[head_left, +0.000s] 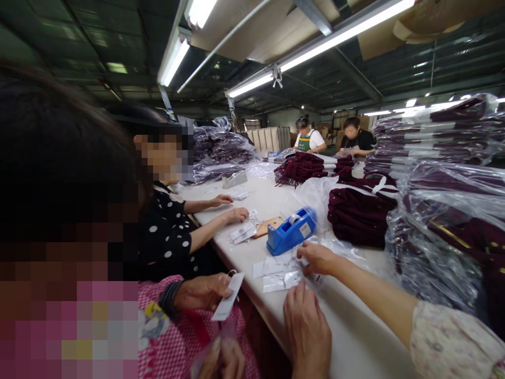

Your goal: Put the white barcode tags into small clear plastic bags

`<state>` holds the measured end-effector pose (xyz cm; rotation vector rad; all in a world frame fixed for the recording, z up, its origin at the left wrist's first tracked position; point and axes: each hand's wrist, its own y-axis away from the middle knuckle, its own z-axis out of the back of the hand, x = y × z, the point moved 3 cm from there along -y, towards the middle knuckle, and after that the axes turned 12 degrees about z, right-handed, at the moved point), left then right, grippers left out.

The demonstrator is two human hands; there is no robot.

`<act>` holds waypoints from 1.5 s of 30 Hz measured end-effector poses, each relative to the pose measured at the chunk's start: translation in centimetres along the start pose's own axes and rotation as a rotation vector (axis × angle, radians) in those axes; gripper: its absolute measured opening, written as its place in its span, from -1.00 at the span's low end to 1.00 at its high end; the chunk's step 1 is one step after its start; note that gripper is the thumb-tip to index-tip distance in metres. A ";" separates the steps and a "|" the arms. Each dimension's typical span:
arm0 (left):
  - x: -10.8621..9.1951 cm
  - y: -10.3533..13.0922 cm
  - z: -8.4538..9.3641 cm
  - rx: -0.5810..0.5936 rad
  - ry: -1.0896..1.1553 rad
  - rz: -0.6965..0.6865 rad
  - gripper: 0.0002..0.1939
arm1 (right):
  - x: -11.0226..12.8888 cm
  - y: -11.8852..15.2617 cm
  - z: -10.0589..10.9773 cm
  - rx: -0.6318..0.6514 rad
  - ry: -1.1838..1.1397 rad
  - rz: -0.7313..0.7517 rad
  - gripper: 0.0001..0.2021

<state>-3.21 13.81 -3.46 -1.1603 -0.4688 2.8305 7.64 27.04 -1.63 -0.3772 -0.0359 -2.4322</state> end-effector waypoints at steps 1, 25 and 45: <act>0.3 0.2 -0.5 -0.029 -0.030 -0.024 -0.67 | 0.0 0.0 -0.1 0.001 -0.010 0.011 -0.60; 0.3 0.6 -0.8 -0.025 -0.252 -0.009 -0.69 | -0.7 2.0 1.0 -0.119 -0.243 -0.089 -0.81; -1.5 -0.2 -0.7 0.064 -0.007 -0.075 -0.75 | -0.6 4.7 3.5 -0.346 -1.058 -0.104 -0.71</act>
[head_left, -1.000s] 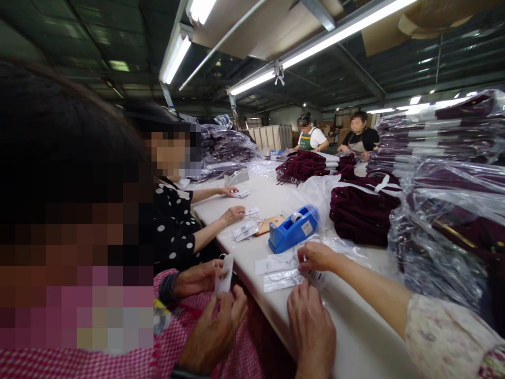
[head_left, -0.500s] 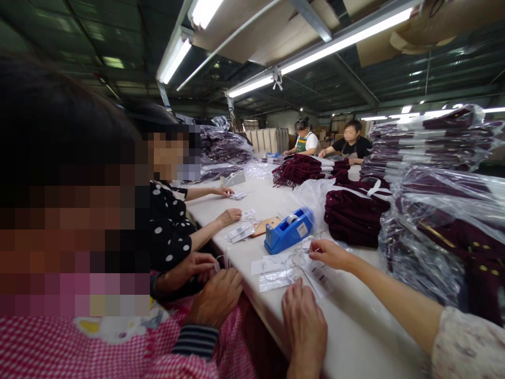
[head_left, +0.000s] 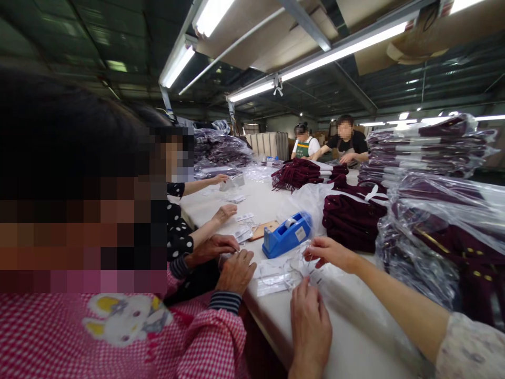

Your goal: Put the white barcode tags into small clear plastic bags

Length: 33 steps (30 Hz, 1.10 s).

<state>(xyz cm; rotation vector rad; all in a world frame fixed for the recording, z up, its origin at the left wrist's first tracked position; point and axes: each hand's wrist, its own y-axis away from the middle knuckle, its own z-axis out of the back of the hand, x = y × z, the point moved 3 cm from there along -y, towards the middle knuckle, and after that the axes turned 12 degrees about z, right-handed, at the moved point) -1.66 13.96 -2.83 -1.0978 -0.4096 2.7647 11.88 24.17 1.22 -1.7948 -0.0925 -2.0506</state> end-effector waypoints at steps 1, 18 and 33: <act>0.2 -0.3 0.0 -0.013 0.023 0.042 -0.77 | 0.6 0.2 0.1 0.003 -0.038 -0.001 -0.70; -2.9 -2.2 1.3 0.090 0.204 -0.052 -0.81 | 9.1 5.4 2.7 0.035 -0.108 -0.010 -0.60; -8.3 3.1 6.8 0.146 -0.278 -0.453 -0.68 | 12.7 13.7 3.8 0.309 0.438 -0.277 -0.33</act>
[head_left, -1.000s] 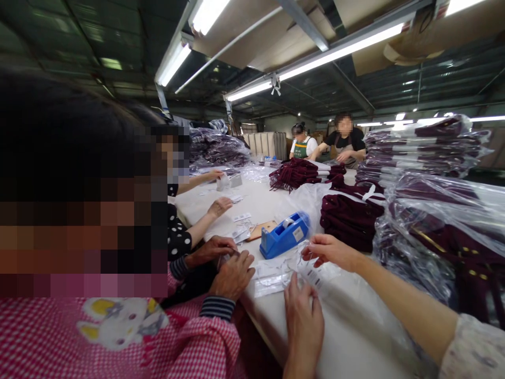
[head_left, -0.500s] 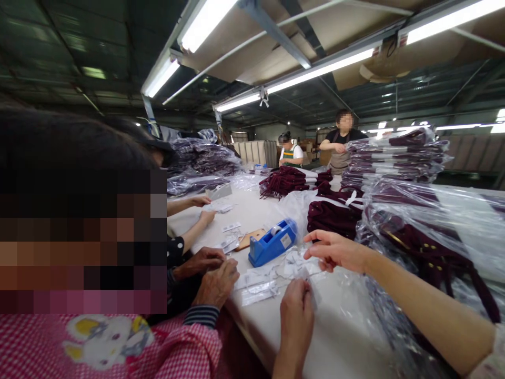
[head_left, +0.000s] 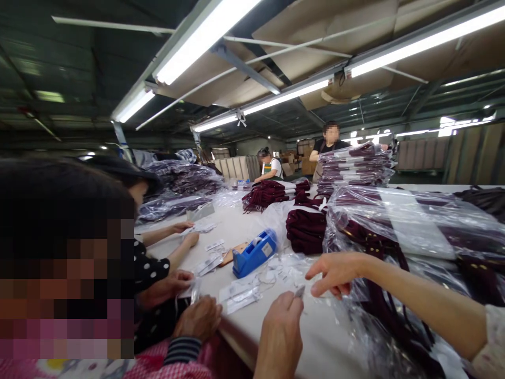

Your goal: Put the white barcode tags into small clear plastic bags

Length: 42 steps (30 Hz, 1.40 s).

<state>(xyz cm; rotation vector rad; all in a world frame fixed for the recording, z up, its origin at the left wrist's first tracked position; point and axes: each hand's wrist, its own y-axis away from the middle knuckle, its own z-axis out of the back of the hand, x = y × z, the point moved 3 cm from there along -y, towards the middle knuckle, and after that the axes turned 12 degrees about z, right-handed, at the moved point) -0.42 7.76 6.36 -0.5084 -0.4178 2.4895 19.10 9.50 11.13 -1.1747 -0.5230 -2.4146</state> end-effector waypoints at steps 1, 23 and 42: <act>-0.3 0.2 0.3 0.003 -0.006 -0.007 -0.68 | 0.2 0.5 -0.3 -0.012 -0.024 0.014 -0.33; -5.3 2.3 1.0 0.148 0.089 -0.147 -0.73 | 1.1 3.6 -3.1 -0.388 -0.149 0.238 -0.86; -3.6 5.2 -2.5 0.469 1.341 0.193 -0.75 | 3.9 5.3 -0.3 -0.570 -0.649 0.353 -0.67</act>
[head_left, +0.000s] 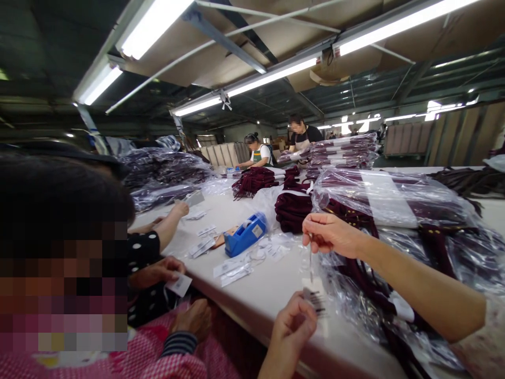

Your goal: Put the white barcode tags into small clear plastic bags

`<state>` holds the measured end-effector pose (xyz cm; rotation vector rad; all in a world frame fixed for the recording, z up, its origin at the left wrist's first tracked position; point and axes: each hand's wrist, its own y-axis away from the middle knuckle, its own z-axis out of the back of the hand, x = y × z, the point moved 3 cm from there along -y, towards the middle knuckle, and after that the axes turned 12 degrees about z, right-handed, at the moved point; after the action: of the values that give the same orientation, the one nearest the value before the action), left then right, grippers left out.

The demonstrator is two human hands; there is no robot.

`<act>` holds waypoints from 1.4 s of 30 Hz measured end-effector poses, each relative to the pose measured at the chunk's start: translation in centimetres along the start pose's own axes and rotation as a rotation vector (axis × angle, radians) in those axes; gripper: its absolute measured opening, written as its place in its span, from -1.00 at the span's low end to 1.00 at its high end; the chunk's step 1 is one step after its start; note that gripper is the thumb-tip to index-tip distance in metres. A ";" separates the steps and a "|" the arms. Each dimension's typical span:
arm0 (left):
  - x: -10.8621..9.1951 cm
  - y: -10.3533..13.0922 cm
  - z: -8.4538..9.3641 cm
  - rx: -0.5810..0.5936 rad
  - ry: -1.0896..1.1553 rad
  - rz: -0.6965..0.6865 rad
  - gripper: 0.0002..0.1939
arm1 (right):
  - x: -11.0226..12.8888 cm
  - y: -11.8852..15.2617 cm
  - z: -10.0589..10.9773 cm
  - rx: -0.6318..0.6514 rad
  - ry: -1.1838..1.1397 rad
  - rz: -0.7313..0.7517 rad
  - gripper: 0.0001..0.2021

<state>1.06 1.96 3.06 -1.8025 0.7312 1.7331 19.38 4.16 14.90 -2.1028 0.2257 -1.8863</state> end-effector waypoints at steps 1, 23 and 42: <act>0.2 0.0 0.0 0.034 0.117 0.001 -0.75 | 0.1 0.0 -0.5 -0.010 -0.058 0.005 -0.66; 2.8 2.0 1.1 0.122 0.390 0.310 -0.84 | -0.3 0.3 3.1 -0.194 1.005 0.322 -0.81; 1.1 3.9 3.1 -0.274 0.322 0.330 -0.93 | -6.5 5.5 -1.1 0.382 0.457 -0.267 -0.86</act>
<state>-3.91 1.32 1.79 -2.2900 1.0097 1.8410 18.02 0.95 7.11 -1.4942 -0.3135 -2.3255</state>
